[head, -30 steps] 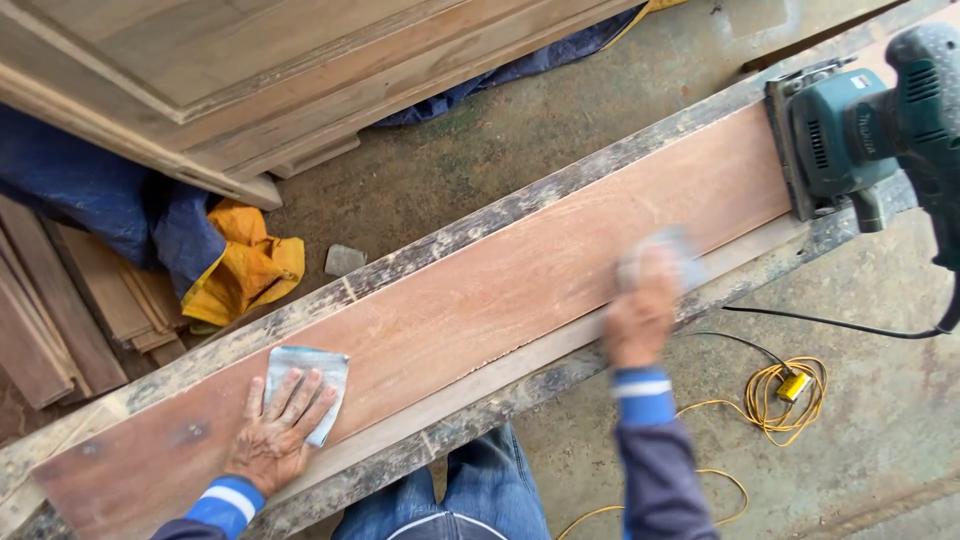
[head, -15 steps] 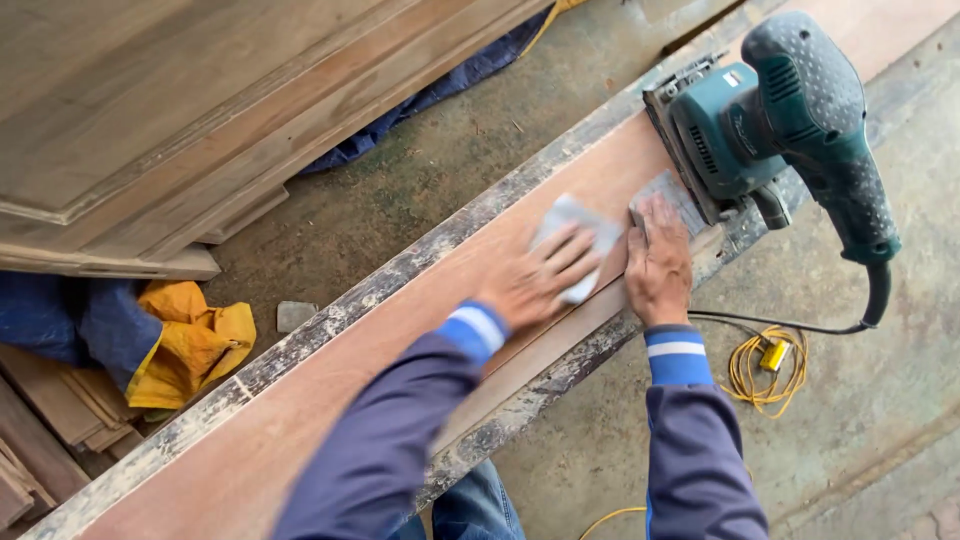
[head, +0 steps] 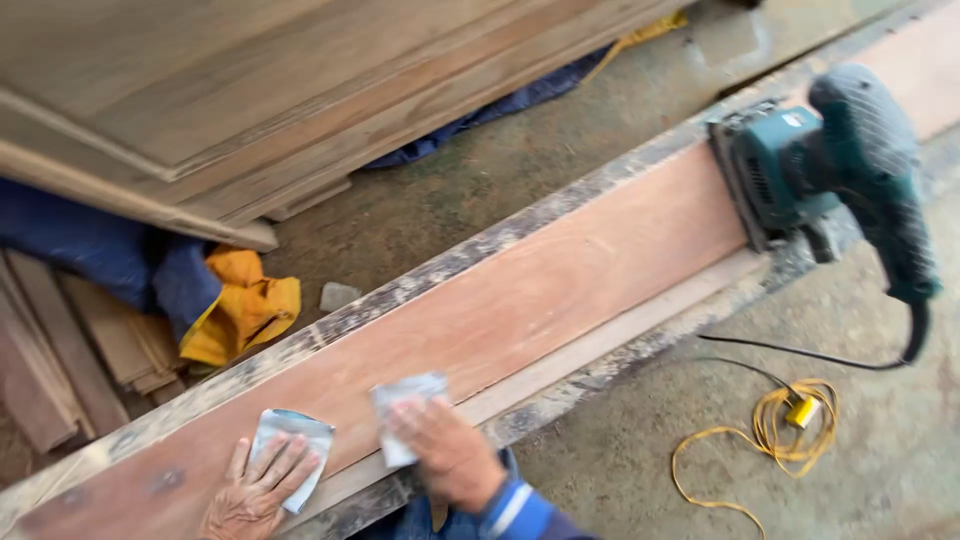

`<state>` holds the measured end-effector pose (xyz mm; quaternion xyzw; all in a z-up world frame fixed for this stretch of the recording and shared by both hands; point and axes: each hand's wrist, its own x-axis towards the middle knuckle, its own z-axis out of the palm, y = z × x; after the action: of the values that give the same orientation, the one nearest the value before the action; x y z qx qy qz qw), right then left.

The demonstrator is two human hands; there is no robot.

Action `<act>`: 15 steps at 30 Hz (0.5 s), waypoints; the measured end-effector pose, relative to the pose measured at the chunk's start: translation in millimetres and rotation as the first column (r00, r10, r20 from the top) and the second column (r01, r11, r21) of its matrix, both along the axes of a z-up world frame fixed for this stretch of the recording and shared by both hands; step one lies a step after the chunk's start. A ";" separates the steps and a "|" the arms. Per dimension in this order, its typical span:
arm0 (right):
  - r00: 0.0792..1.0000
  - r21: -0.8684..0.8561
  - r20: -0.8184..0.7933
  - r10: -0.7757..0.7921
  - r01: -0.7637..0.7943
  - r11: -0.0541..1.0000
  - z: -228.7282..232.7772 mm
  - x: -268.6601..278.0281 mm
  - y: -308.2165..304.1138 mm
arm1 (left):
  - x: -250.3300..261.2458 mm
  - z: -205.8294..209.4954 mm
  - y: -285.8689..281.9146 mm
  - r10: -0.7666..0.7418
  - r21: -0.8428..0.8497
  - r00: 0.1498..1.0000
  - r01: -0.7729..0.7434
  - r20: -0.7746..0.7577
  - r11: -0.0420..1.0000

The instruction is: Sanding a long wooden plank using an orbital sander and manual sandpaper.

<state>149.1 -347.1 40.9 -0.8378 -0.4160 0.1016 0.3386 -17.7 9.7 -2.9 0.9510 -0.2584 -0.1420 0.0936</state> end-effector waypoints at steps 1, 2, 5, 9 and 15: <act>0.998 -0.043 0.048 -0.049 0.051 0.998 -7.5 16.9 -8.9 | -18.2 -3.4 10.0 0.117 -0.026 0.990 -0.115 0.083 0.993; 0.991 -0.093 0.092 -0.094 0.103 0.990 -14.4 30.5 -19.6 | -41.2 -7.7 16.3 0.234 -0.066 0.960 -0.226 0.154 0.972; 0.835 -0.109 0.474 -0.280 0.372 0.922 -13.5 148.6 -85.3 | -29.6 2.3 -1.2 0.300 0.121 0.954 -0.296 -0.012 0.947; 0.768 -0.250 0.344 -0.540 0.630 0.736 -33.0 182.7 -80.2 | -13.9 25.3 -1.1 0.286 -0.037 0.957 -0.285 0.043 0.958; 0.883 -0.271 0.368 -0.291 0.401 0.875 -14.1 -29.6 176.6 | -38.2 50.5 25.9 0.287 -0.092 0.952 -0.297 -0.107 0.951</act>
<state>119.5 -170.5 26.8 -0.9501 -0.2821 -0.0267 0.1307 -56.0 35.6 47.6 0.9646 -0.1176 -0.1565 0.1765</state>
